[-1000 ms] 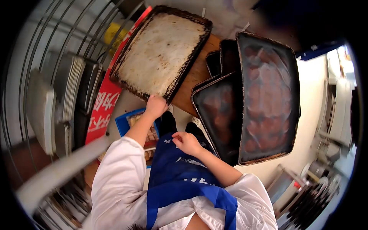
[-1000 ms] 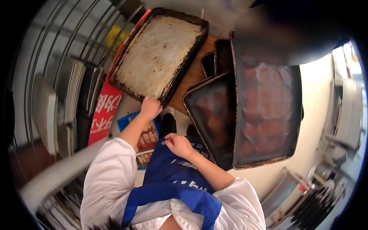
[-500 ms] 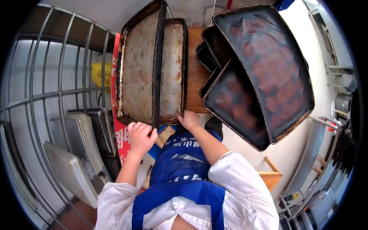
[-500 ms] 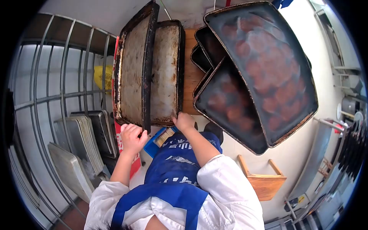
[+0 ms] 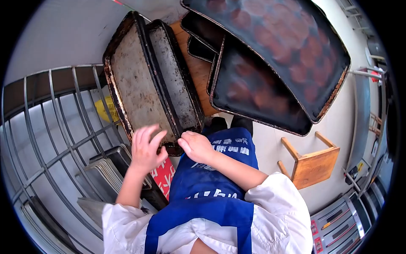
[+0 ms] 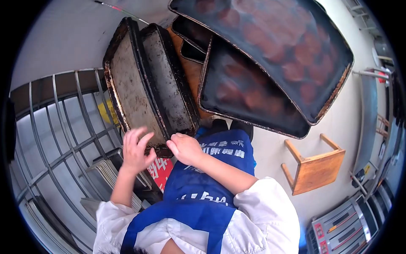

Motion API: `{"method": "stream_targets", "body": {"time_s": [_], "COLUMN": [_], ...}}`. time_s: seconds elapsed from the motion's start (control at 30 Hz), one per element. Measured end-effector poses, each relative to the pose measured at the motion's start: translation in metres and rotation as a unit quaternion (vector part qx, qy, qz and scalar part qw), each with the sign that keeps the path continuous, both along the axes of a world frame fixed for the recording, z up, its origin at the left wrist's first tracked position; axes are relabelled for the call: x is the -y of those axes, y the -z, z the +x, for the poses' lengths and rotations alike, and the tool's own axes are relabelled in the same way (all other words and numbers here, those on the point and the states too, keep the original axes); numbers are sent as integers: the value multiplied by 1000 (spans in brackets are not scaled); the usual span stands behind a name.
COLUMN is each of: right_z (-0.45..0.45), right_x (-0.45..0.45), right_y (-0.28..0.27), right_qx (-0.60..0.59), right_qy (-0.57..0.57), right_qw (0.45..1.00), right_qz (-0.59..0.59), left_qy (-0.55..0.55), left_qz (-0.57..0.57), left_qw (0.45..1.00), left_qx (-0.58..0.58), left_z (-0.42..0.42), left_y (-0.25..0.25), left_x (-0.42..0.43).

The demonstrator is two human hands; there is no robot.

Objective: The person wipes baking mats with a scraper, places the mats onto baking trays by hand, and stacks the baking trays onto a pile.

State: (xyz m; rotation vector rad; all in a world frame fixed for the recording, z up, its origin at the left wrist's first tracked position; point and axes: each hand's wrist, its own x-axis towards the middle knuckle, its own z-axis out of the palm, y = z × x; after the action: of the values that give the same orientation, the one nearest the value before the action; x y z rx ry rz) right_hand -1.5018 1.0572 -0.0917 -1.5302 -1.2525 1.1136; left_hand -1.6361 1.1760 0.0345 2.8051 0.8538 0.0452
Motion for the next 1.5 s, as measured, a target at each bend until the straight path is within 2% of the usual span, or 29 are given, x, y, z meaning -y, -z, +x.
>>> {"method": "stream_targets", "body": {"time_s": [0.07,0.13,0.17,0.2,0.27,0.3,0.33,0.4,0.5,0.63,0.7,0.73,0.8,0.83,0.87,0.93,1.0,1.03,1.27,1.37,1.5], "right_z": [1,1,5,9,16,18,19,13,9,3,1,5,5,14,34,39,32,22,16,12,6], "right_x": [-7,-11,-13,-14,-12,-6,0,7,0,-1,8,10,17,18,14,18,20,19,14,14,13], "right_y": [-7,-2,4,9,42,67,88,108,127,119,96,67,42,49,45,76,100,110,137,141,143], "right_qx": [45,40,68,96,113,183,205,238,252,259,199,166,42,-82,-273,-37,167,203,248,240,244], "right_qy": [-39,-43,-83,-124,33,38,-10,-7,-61,-40,-20,-33,-15,-46,-119,-42,-22,16,-47,-46,-17], "right_qw": [998,998,994,988,975,951,936,946,934,937,968,977,997,992,943,976,945,951,949,949,950], "right_qz": [-12,-2,-2,-4,-190,-245,-287,-219,-246,-229,-150,-131,-66,-78,-151,-212,-282,-232,-190,-198,-195], "left_qy": [181,277,309,318,343,349,356,347,351,349,255,259,314,321,323,322,322,325,305,263,196], "left_qz": [66,21,-40,-42,-46,-37,-37,-31,-33,-13,-44,-46,-17,-35,-32,-51,-35,-22,-49,36,43], "left_qw": [974,954,924,921,920,916,913,915,912,914,950,949,918,919,917,911,921,929,938,959,976], "left_qx": [-118,-117,-221,-223,-186,-194,-196,-202,-208,-208,-175,-173,-240,-225,-230,-253,-215,-175,-156,-100,-82], "left_z": [29,39,41,40,41,46,47,48,50,55,70,71,66,61,61,62,55,53,20,7,-20], "left_y": [-2,32,48,56,68,63,63,62,61,64,59,61,62,61,56,44,48,50,35,19,10], "left_x": [-31,-56,-69,-72,-75,-74,-74,-72,-72,-72,-64,-65,-70,-74,-77,-77,-74,-75,-86,-83,-77]}}
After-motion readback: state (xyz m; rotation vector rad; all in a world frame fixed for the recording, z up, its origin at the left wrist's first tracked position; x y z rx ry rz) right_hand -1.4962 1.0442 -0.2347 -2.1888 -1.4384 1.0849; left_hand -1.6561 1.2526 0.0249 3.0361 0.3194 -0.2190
